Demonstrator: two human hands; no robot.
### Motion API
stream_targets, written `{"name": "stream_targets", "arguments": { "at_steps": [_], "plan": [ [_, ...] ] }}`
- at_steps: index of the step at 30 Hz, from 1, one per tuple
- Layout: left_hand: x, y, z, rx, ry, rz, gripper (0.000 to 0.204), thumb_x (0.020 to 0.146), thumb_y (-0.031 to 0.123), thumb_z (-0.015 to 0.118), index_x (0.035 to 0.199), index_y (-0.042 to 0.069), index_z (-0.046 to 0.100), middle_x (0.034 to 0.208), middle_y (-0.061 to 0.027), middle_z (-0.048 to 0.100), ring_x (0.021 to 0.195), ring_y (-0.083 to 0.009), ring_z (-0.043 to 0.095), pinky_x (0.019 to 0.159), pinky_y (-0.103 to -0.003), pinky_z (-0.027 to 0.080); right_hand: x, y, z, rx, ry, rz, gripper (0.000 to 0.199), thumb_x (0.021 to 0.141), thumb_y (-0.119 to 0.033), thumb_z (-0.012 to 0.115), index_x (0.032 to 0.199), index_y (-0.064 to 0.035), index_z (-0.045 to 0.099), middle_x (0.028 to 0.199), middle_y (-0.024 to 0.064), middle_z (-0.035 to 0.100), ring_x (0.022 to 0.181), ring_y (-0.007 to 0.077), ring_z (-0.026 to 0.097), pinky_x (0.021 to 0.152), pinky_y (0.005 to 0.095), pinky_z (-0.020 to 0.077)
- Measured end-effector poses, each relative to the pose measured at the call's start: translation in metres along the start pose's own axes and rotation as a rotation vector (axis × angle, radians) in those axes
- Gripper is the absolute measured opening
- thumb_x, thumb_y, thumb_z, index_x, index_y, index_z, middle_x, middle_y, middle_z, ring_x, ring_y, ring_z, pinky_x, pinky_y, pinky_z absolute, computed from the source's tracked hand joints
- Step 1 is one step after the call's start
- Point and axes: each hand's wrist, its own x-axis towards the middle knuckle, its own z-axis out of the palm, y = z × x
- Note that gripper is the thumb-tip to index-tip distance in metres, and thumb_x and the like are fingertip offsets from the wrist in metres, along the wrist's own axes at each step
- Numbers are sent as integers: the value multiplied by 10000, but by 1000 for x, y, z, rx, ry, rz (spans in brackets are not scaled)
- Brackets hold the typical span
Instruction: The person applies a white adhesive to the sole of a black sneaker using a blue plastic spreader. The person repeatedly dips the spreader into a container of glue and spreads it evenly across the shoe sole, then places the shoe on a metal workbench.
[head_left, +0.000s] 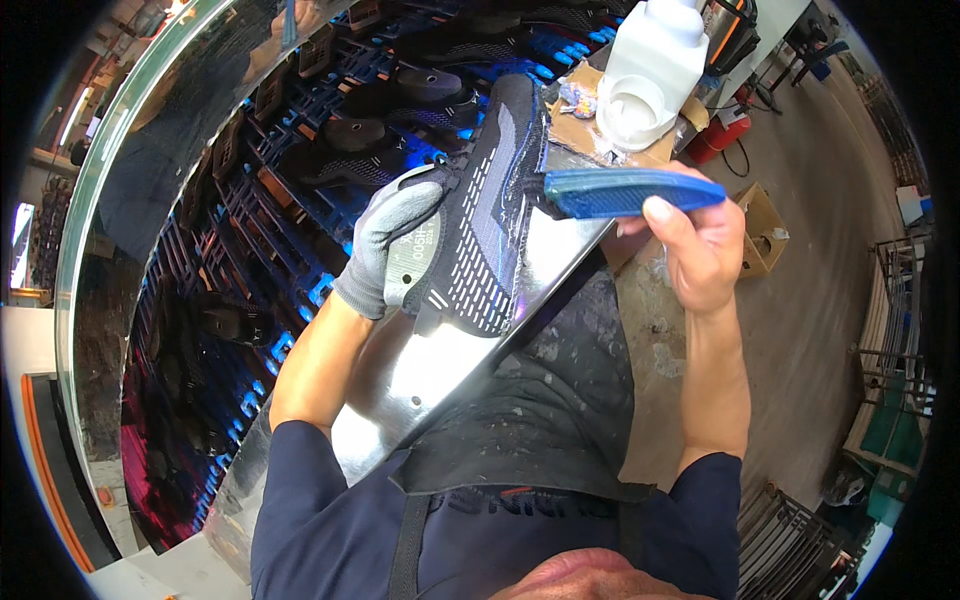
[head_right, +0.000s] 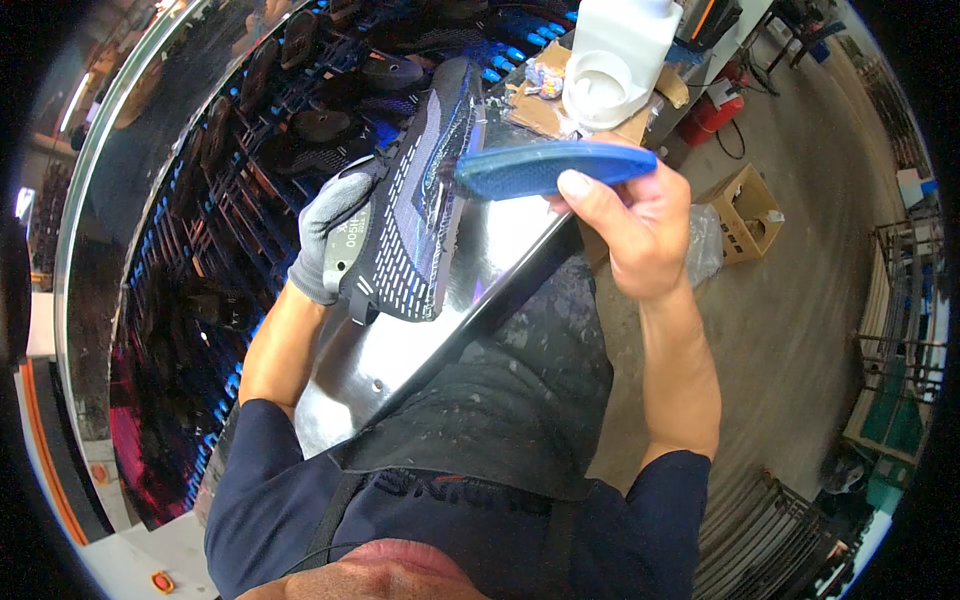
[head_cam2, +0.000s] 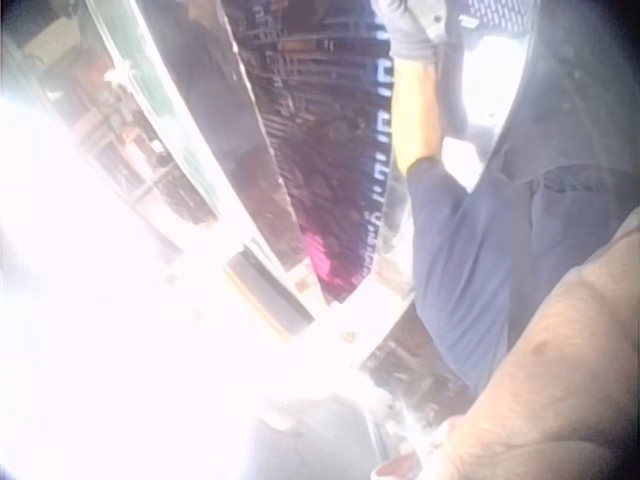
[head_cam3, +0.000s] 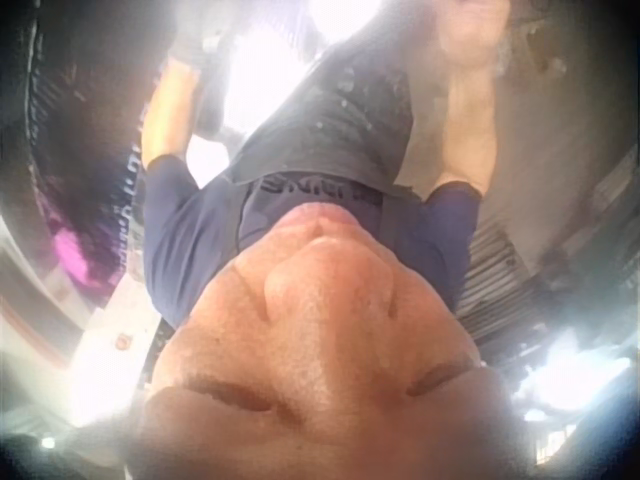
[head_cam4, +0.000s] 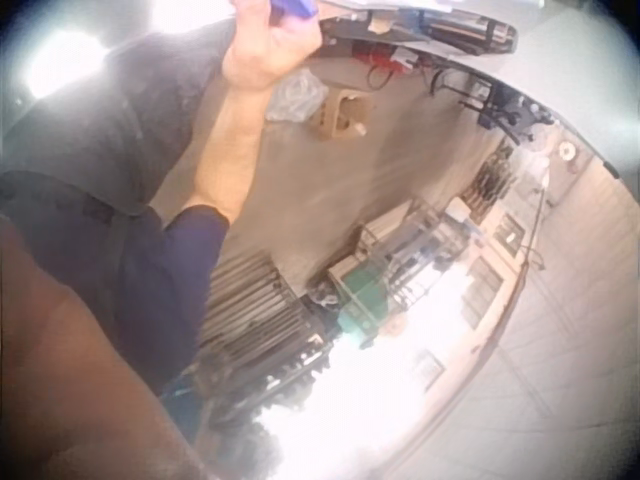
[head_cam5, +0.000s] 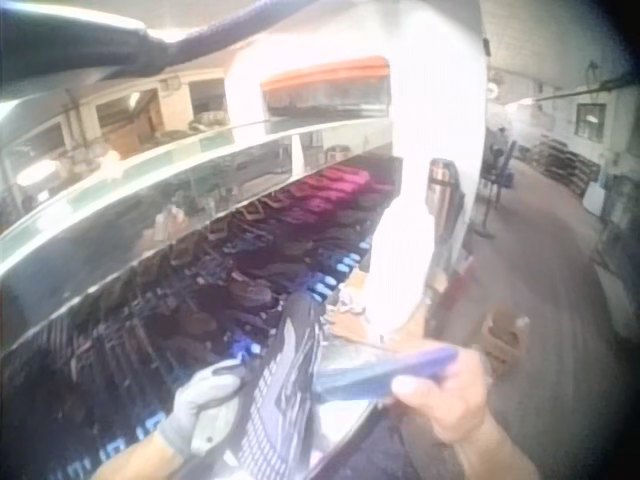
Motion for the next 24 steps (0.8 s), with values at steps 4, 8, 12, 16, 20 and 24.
{"name": "stream_targets", "arguments": {
  "at_steps": [4, 8, 12, 16, 20, 24],
  "plan": [
    [4, 2, -4, 90, 0, 32, 413, 1051, 169, 510, 1415, -20, 557, 1366, -229, 647, 1201, -325, 676, 1087, -468, 542, 8, -5, -1, -34, -115, 24, 259, 952, -99, 726, 1119, 95, 689, 1019, 152, 707, 841, 185, 692, 771, 295, 567],
    [3, 5, -2, 14, 6, 17, 426, 1046, 166, 517, 1423, -29, 546, 1380, -250, 633, 1222, -351, 666, 1102, -492, 534, 11, -13, 2, -33, -206, 8, 153, 945, -40, 744, 1050, 68, 713, 953, 83, 710, 853, 144, 655, 772, 275, 525],
    [6, 5, -6, -55, 20, -25, 429, 1055, 168, 483, 1428, -34, 549, 1390, -254, 631, 1241, -371, 655, 1108, -512, 526, 11, -9, -4, -116, -268, -70, 235, 930, -89, 747, 1073, 93, 706, 1011, 169, 709, 840, 190, 690, 735, 310, 571],
    [5, 2, -16, -95, 124, -44, 438, 1074, 207, 435, 1416, -30, 572, 1396, -252, 630, 1244, -368, 653, 1126, -508, 506, 9, -12, -2, -166, -319, -141, 212, 912, -84, 751, 1032, 87, 713, 991, 186, 711, 836, 211, 689, 726, 322, 562],
    [10, 0, -27, -341, 11, -105, 420, 1083, 212, 429, 1378, -34, 600, 1365, -245, 654, 1226, -356, 664, 1126, -501, 512, 6, -17, -1, -189, -363, -214, 193, 894, -56, 782, 1040, 60, 729, 940, 129, 718, 840, 210, 667, 764, 323, 514],
    [16, -5, -21, -243, 17, -10, 406, 1100, 210, 418, 1356, -41, 608, 1321, -233, 678, 1183, -332, 689, 1097, -492, 548, -6, -15, 3, 70, -236, -87, 237, 913, -78, 761, 1073, 90, 714, 957, 164, 724, 820, 212, 691, 749, 313, 547]
  ]
}}
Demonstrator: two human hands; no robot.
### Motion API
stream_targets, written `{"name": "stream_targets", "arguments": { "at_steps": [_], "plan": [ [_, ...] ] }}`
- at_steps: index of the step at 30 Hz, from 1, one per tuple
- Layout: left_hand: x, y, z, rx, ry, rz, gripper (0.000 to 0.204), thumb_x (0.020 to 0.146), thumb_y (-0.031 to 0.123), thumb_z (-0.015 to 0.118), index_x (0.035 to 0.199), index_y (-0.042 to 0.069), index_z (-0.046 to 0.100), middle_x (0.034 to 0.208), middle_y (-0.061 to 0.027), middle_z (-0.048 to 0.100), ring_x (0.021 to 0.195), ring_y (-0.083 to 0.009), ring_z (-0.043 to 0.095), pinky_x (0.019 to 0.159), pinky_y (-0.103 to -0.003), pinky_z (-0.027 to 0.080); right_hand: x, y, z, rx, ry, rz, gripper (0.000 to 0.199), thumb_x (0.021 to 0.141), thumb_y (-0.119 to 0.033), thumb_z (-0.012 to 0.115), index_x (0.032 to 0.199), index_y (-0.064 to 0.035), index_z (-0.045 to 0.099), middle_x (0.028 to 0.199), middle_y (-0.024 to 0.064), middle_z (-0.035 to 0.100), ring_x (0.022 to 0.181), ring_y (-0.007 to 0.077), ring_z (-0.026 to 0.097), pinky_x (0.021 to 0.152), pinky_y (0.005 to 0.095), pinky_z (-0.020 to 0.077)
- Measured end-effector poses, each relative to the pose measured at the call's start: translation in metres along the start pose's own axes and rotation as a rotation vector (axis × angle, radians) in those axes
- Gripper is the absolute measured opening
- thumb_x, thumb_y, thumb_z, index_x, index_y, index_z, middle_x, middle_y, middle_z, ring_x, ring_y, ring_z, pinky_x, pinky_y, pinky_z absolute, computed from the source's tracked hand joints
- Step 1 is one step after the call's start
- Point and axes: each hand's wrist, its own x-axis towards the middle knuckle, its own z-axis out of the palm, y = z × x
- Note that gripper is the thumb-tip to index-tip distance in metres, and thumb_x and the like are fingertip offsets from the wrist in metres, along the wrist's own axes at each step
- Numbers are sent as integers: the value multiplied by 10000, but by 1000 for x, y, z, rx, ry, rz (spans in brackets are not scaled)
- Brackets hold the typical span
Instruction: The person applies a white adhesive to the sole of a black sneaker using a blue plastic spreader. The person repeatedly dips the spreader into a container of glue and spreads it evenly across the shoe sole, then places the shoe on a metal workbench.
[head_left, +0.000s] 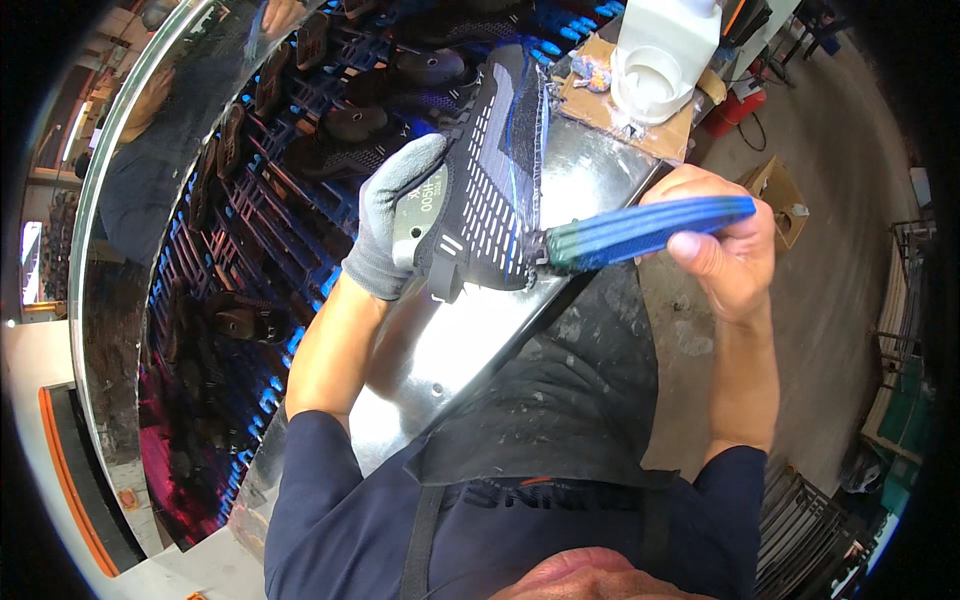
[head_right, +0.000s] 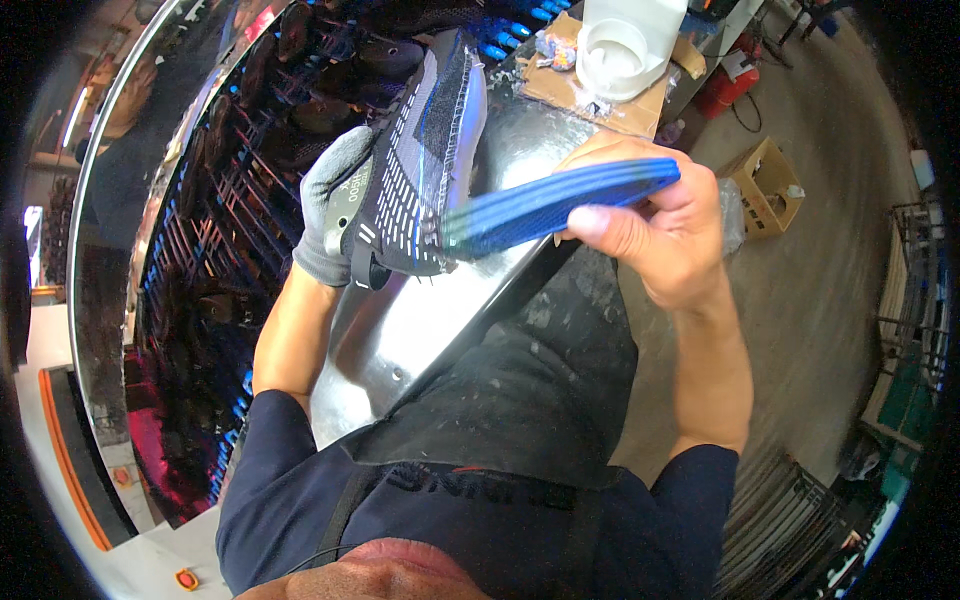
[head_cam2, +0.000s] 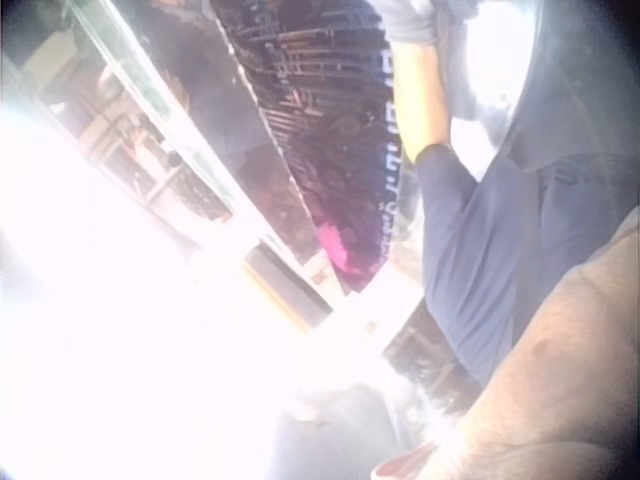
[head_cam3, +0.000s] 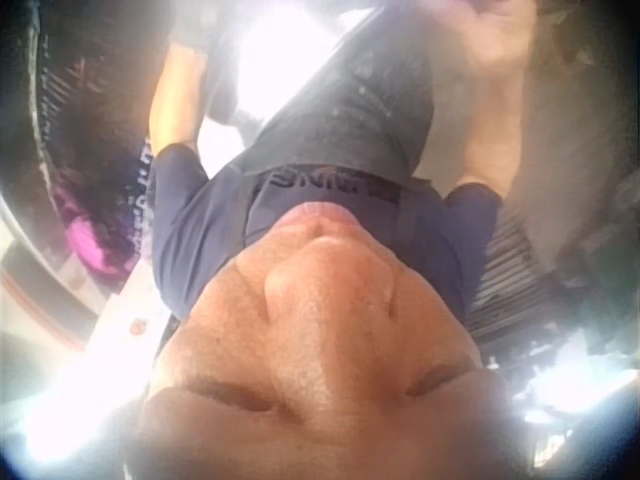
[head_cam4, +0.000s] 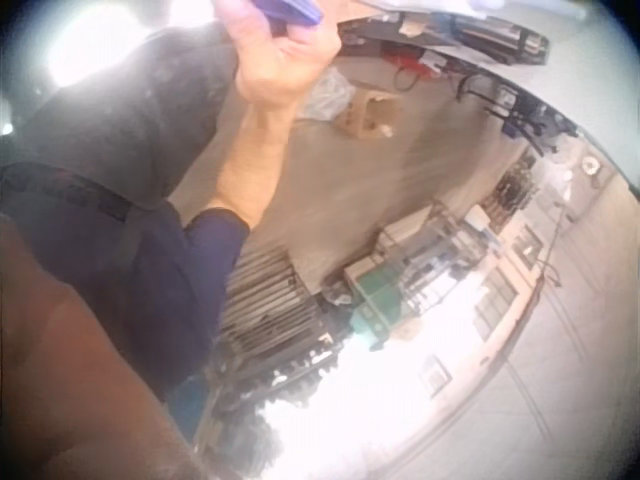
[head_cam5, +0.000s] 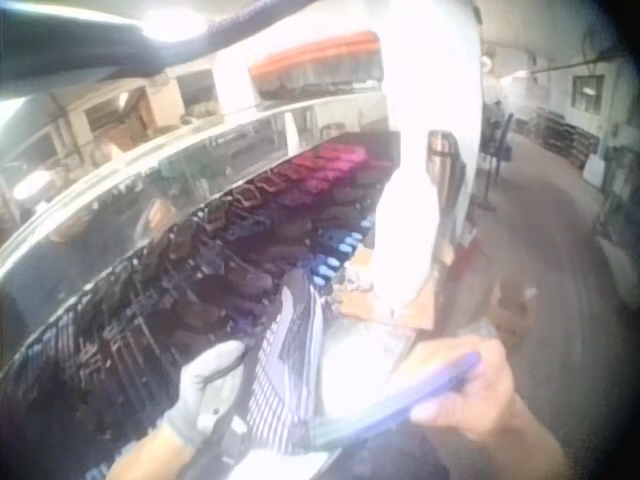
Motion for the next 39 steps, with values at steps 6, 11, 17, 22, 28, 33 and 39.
{"name": "stream_targets", "arguments": {
  "at_steps": [6, 11, 17, 22, 28, 33, 39],
  "plan": [
    [0, -6, 21, 310, -92, 151, 328, 1061, 70, 541, 1362, -48, 597, 1290, -175, 701, 1147, -248, 697, 1070, -385, 552, -22, 65, 25, 128, 312, -35, 277, 960, -38, 708, 1209, 81, 678, 1050, 180, 723, 880, 226, 711, 809, 357, 603],
    [-2, -1, 19, -86, -119, -49, 398, 1068, 237, 505, 1328, -45, 615, 1249, -221, 704, 1117, -325, 711, 1020, -457, 585, -28, 30, 5, 20, 113, -19, 248, 925, -85, 727, 1094, 94, 703, 945, 190, 723, 830, 228, 711, 771, 339, 588],
    [4, 1, 19, -242, -124, -124, 370, 1086, 213, 464, 1301, -36, 633, 1237, -214, 712, 1112, -321, 712, 1002, -460, 592, 10, 8, -7, 4, 233, 88, 231, 939, -73, 723, 1104, 86, 693, 960, 144, 734, 808, 181, 715, 738, 313, 595],
    [7, 6, 21, -226, -198, -102, 377, 1089, 209, 455, 1314, -42, 624, 1243, -219, 709, 1131, -325, 709, 1025, -468, 586, 18, -7, -20, -120, -25, 22, 147, 954, -49, 722, 1052, 61, 722, 931, 92, 714, 829, 149, 681, 748, 269, 548],
    [16, 12, 21, -87, -186, -53, 385, 1099, 196, 424, 1341, -44, 603, 1275, -218, 694, 1168, -324, 699, 1046, -470, 582, 27, -16, -34, -341, -208, -201, 190, 939, -46, 755, 1104, 46, 732, 984, 90, 699, 878, 157, 651, 808, 284, 522],
    [27, 14, 10, 607, 33, 294, 425, 1018, 23, 586, 1422, -86, 519, 1367, -226, 642, 1221, -293, 671, 1074, -413, 573, 35, -43, -39, -626, -326, -281, 255, 901, -61, 738, 1119, 71, 720, 1053, 202, 728, 949, 286, 696, 846, 363, 556],
    [42, 19, 21, 560, -162, 322, 386, 1089, 100, 437, 1414, -87, 529, 1366, -253, 640, 1215, -336, 678, 1086, -457, 563, 44, -75, -46, -923, -529, -361, 373, 860, -96, 788, 1193, 54, 709, 1117, 221, 731, 1087, 362, 709, 943, 416, 572]
  ]
}}
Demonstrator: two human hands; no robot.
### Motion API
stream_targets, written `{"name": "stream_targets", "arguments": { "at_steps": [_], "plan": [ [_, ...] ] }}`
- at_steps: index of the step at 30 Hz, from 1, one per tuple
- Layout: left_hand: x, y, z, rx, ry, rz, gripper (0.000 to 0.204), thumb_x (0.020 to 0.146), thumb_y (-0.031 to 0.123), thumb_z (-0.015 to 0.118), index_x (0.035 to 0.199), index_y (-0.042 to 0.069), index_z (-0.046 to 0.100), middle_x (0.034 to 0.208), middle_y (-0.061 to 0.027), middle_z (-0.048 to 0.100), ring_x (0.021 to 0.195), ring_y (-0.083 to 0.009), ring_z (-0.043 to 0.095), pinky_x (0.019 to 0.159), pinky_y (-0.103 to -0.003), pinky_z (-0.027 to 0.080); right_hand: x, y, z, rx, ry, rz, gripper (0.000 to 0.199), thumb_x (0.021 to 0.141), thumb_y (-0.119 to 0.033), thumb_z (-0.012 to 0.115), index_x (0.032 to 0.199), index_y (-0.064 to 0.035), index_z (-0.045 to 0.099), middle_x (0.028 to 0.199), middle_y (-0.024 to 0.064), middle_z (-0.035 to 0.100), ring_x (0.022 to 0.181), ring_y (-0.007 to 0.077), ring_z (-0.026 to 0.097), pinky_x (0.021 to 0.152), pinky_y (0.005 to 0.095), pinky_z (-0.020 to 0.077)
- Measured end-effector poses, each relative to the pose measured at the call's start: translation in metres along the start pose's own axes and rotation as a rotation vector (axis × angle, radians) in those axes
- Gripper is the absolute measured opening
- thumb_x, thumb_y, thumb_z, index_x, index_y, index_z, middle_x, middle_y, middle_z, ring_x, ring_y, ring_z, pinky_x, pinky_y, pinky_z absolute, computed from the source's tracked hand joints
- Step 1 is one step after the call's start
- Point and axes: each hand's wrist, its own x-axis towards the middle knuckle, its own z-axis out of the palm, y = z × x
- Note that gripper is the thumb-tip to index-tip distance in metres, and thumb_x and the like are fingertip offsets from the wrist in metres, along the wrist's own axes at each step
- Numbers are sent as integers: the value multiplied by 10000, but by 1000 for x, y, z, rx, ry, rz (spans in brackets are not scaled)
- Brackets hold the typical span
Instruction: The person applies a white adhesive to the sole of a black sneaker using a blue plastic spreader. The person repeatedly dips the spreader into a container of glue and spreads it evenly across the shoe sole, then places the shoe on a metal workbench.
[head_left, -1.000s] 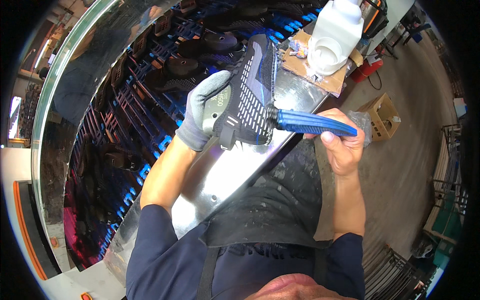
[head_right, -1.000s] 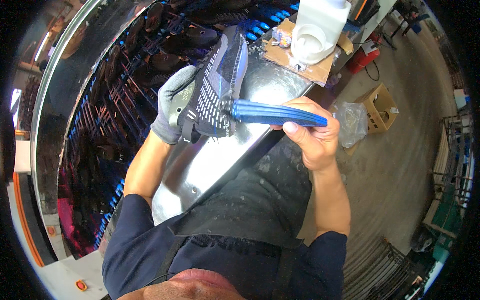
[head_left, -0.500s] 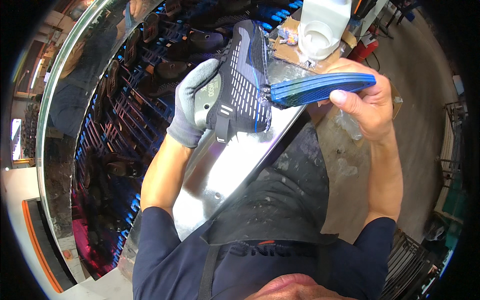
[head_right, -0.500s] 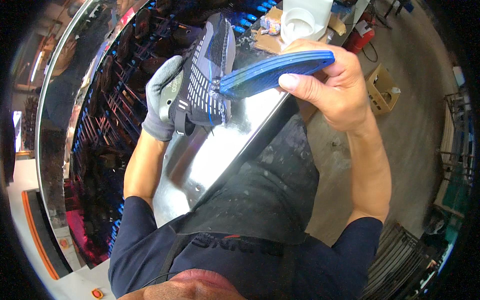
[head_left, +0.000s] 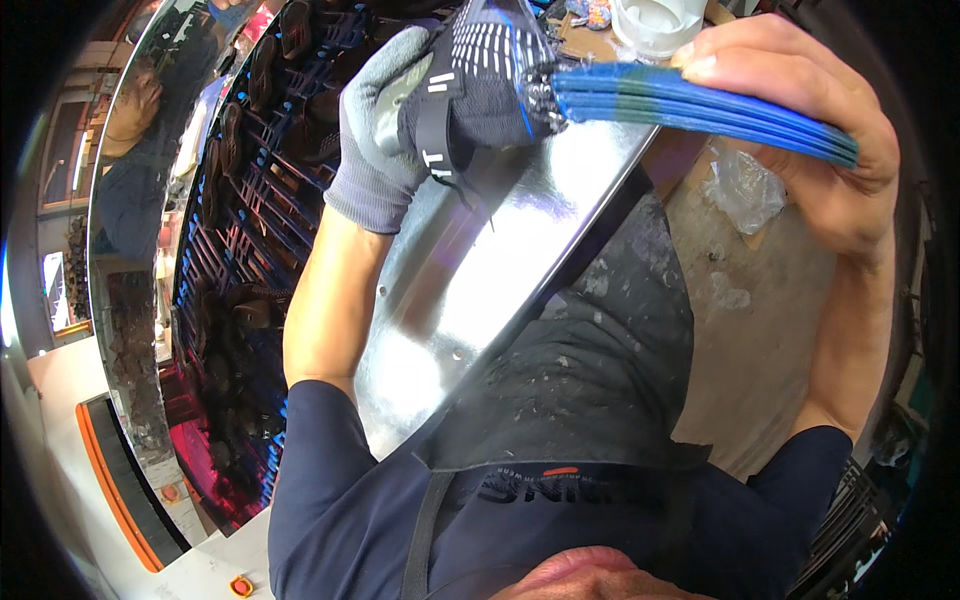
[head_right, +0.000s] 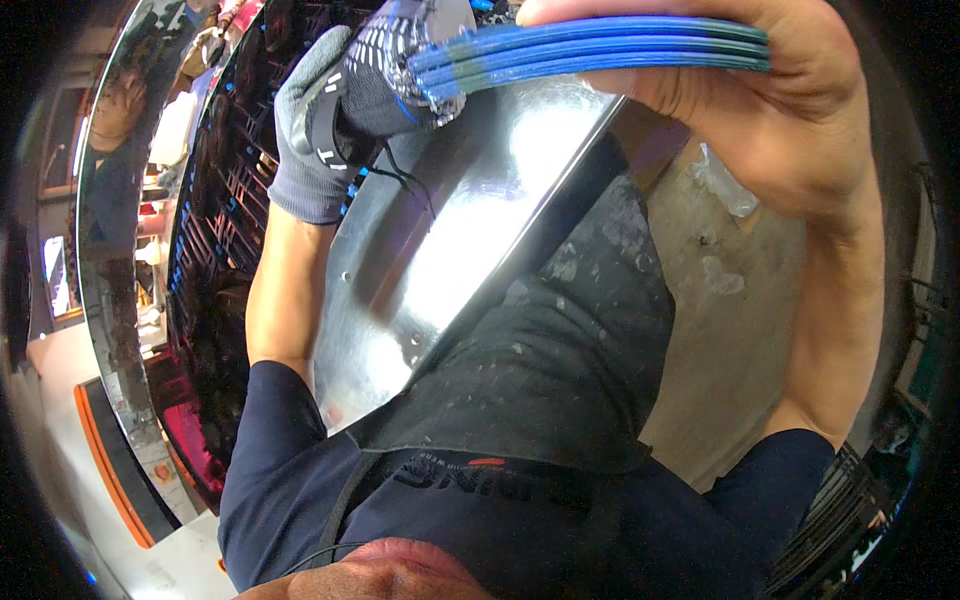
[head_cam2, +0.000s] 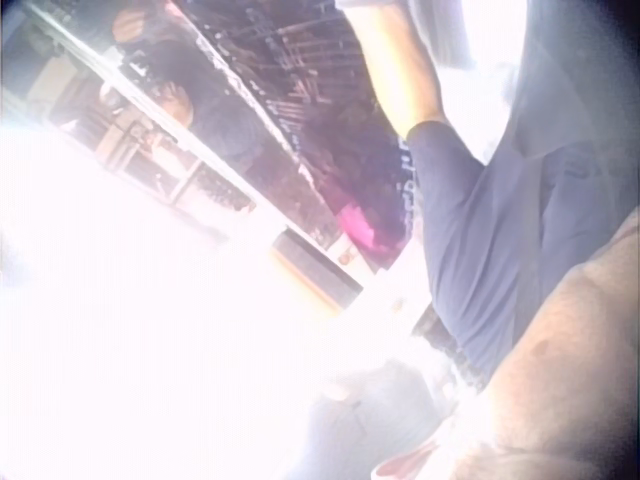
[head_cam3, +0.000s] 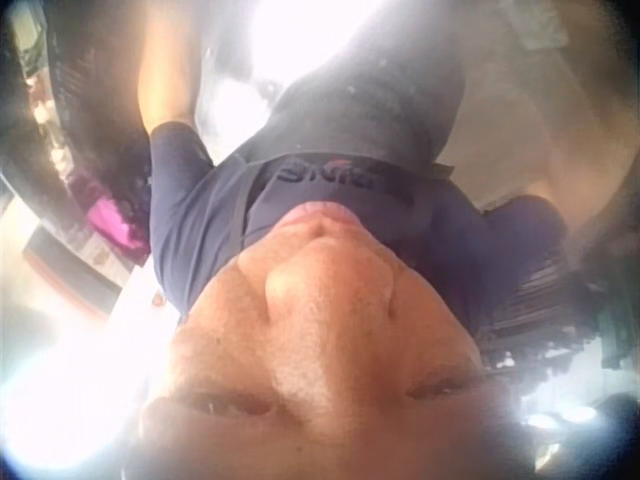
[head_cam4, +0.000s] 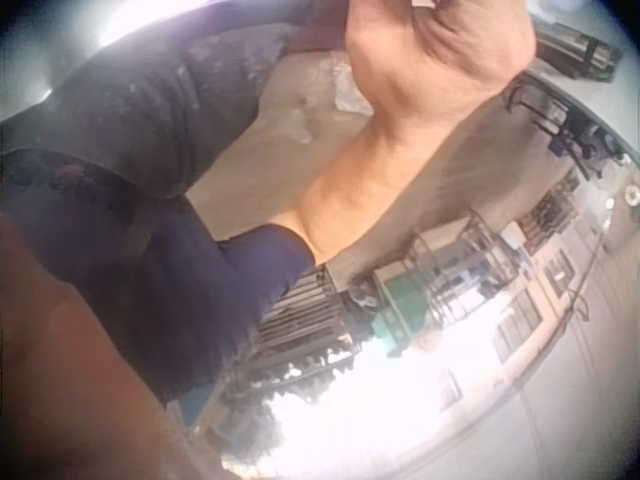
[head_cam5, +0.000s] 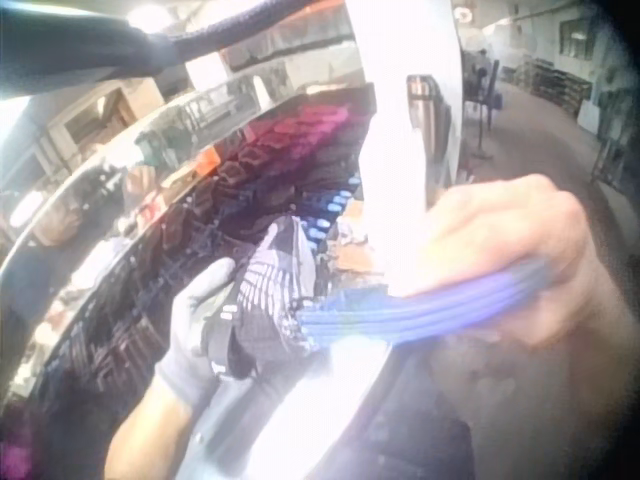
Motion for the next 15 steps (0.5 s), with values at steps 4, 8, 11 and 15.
{"name": "stream_targets", "arguments": {
  "at_steps": [4, 8, 11, 15],
  "plan": [
    [4, 21, 28, -530, 31, -443, 440, 1080, 261, 495, 1368, -62, 569, 1284, -186, 693, 1152, -226, 686, 1002, -364, 566, 2, 3, 28, -21, 224, -185, 320, 925, -179, 730, 1154, 45, 735, 1039, 179, 744, 931, 276, 722, 829, 358, 592],
    [1, 14, 24, -21, 2, -118, 351, 1048, 168, 553, 1321, -47, 602, 1234, -163, 712, 1121, -228, 700, 966, -336, 571, -3, -3, 13, -174, 123, -145, 337, 904, -175, 745, 1159, 45, 731, 1058, 185, 741, 957, 293, 720, 842, 367, 594],
    [-2, 18, 27, 1091, -143, 360, 355, 925, 26, 681, 1273, -23, 627, 1185, -125, 729, 1057, -214, 717, 924, -315, 575, -4, -5, 13, -255, 94, -148, 351, 888, -171, 756, 1163, 45, 729, 1073, 189, 739, 977, 305, 718, 851, 374, 596],
    [-2, 20, 30, 1078, -94, 349, 478, 760, -9, 765, 1226, -16, 658, 1132, -126, 738, 994, -221, 732, 893, -317, 580, -5, -6, 13, -337, 69, -160, 372, 866, -167, 771, 1169, 45, 726, 1093, 194, 735, 1004, 322, 715, 863, 383, 599]
  ]
}}
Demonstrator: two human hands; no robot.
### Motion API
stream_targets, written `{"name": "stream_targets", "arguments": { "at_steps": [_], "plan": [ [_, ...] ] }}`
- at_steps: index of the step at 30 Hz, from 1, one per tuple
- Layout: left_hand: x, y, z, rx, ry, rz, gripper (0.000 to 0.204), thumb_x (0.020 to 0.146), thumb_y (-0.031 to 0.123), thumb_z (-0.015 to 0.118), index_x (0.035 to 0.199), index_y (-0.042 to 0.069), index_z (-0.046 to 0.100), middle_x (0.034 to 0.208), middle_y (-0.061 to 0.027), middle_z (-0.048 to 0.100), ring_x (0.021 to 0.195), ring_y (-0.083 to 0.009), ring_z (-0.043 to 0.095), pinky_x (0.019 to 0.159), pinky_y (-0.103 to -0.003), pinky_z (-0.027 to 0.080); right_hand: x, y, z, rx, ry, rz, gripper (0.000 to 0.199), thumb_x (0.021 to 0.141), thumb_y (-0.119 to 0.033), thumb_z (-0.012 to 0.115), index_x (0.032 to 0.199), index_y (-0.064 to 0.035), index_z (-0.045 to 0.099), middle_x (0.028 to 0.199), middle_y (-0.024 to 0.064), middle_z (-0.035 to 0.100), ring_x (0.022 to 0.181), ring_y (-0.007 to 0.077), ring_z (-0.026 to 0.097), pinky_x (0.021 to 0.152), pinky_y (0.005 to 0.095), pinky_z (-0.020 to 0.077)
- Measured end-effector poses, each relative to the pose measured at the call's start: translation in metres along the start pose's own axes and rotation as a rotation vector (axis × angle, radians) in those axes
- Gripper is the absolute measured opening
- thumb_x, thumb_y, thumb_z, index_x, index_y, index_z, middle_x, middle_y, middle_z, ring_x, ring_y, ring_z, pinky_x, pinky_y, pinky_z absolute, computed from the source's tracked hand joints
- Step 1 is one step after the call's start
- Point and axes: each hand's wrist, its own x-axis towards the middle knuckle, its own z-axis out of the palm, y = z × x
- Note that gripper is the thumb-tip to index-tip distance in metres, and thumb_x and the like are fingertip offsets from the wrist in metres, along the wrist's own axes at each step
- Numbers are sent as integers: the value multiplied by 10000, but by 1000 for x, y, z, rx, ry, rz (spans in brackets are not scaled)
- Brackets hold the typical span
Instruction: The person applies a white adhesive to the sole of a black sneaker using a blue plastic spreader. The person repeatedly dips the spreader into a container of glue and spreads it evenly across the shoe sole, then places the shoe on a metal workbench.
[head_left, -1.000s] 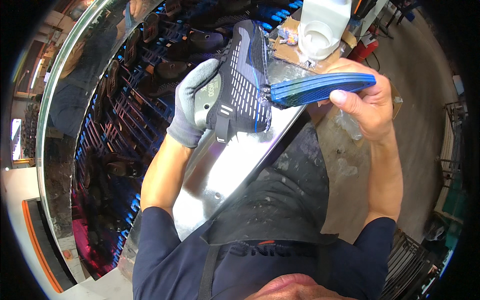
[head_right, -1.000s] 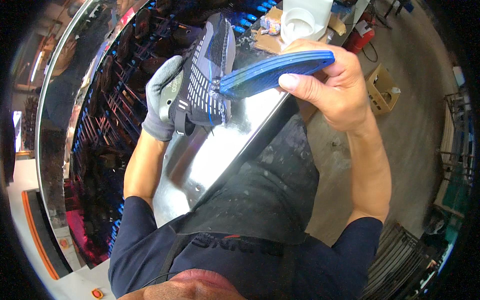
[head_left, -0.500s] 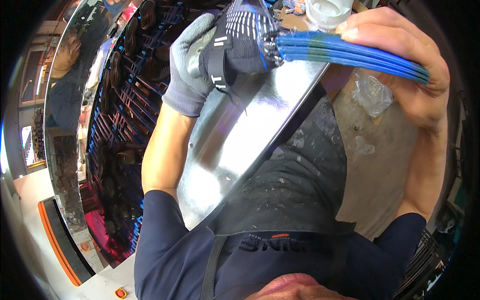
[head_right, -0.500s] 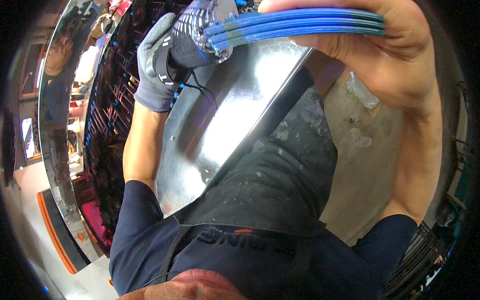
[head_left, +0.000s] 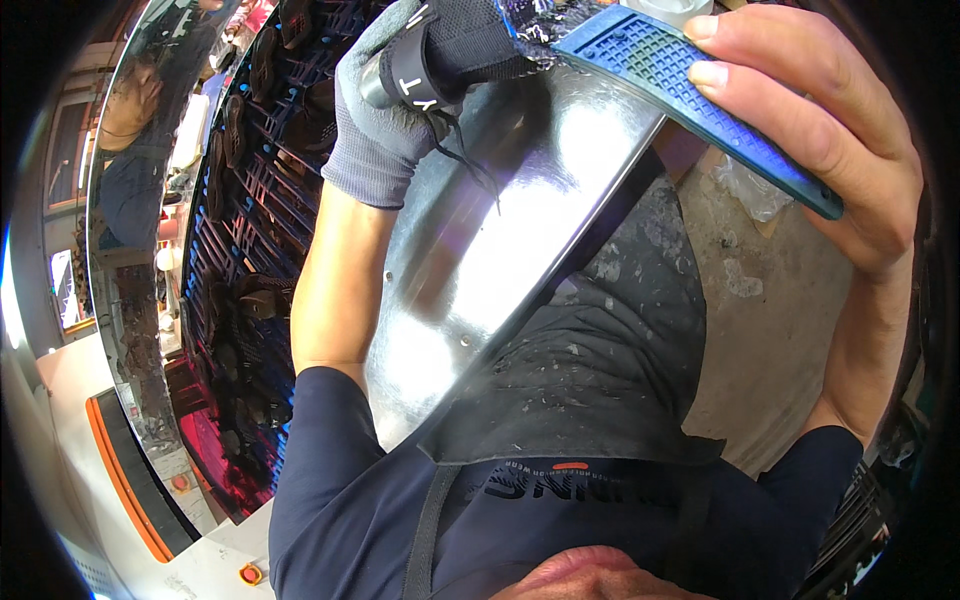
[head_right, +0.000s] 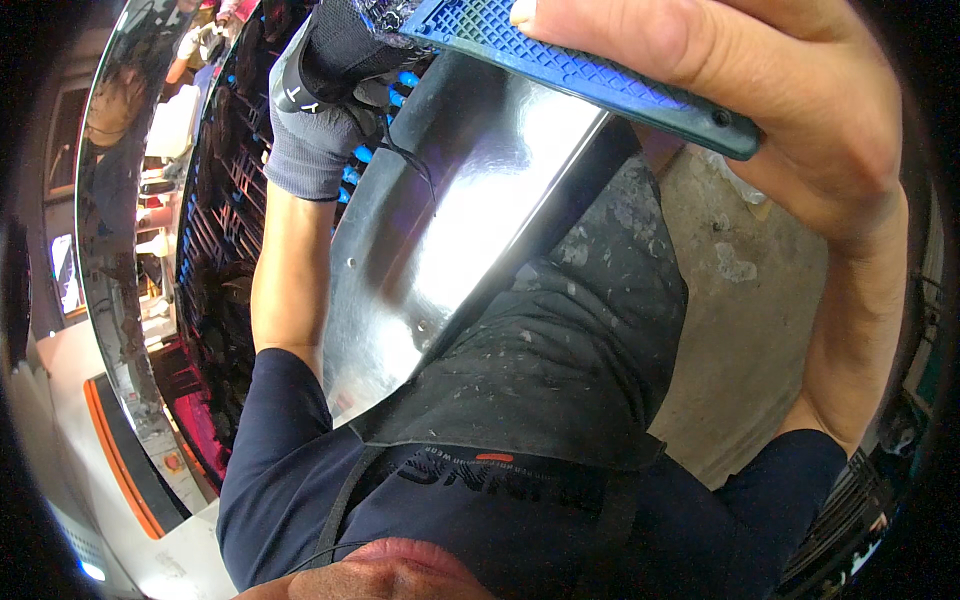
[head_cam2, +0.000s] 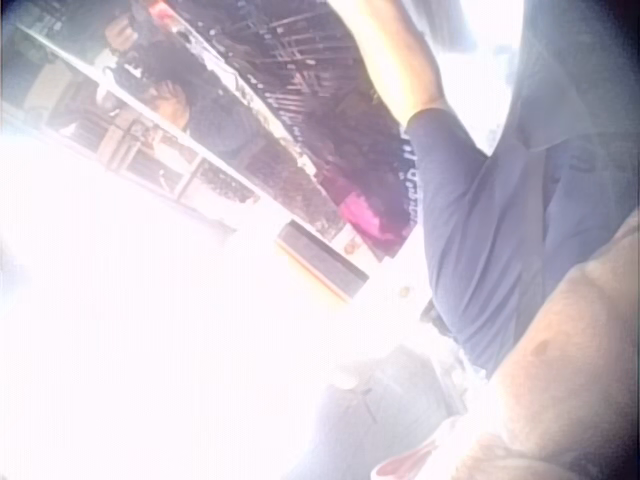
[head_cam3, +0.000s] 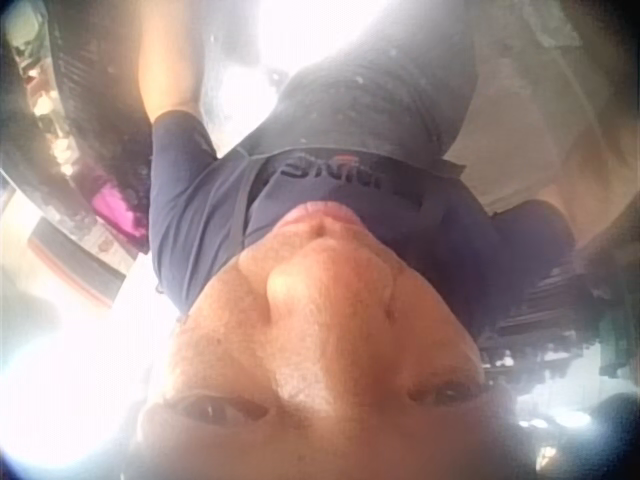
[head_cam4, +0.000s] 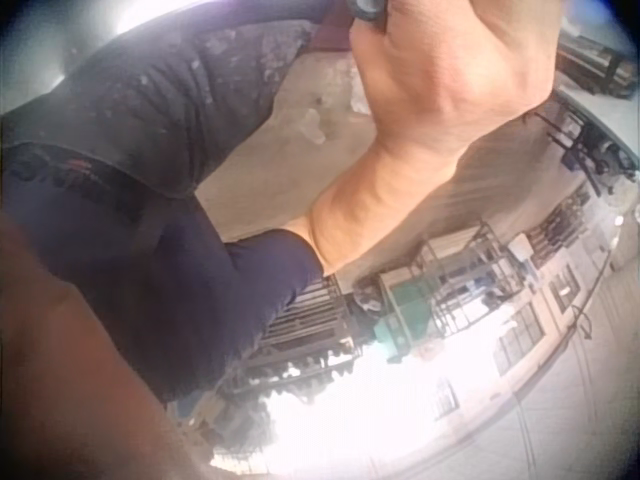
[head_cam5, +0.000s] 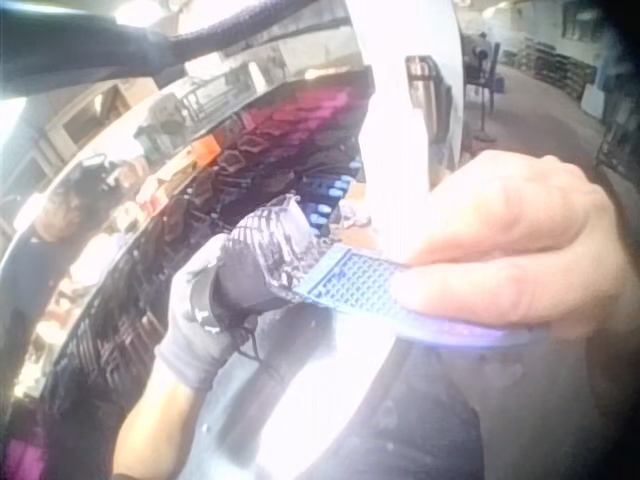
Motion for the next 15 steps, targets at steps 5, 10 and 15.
{"name": "stream_targets", "arguments": {
  "at_steps": [5, 10, 15],
  "plan": [
    [3, -10, -7, 360, 54, 383, 526, 747, 9, 769, 1257, -42, 650, 1151, -143, 734, 1026, -256, 734, 910, -345, 584, 2, -1, 0, -80, -27, -22, 400, 840, -162, 789, 1175, 45, 722, 1118, 201, 731, 1038, 342, 712, 879, 394, 602],
    [1, -7, -7, 289, 43, 312, 520, 819, 95, 723, 1307, -49, 615, 1199, -173, 712, 1019, -265, 728, 884, -351, 579, 1, -2, 2, -162, -52, -59, 430, 813, -157, 808, 1182, 45, 718, 1143, 208, 727, 1071, 363, 709, 894, 406, 605],
    [-5, -8, -7, 190, 34, 213, 546, 863, 186, 680, 1348, -42, 580, 1237, -214, 679, 999, -260, 716, 832, -338, 564, 2, -3, 6, -249, -90, -118, 462, 786, -152, 827, 1189, 45, 713, 1167, 215, 723, 1105, 383, 706, 910, 417, 608]
  ]
}}
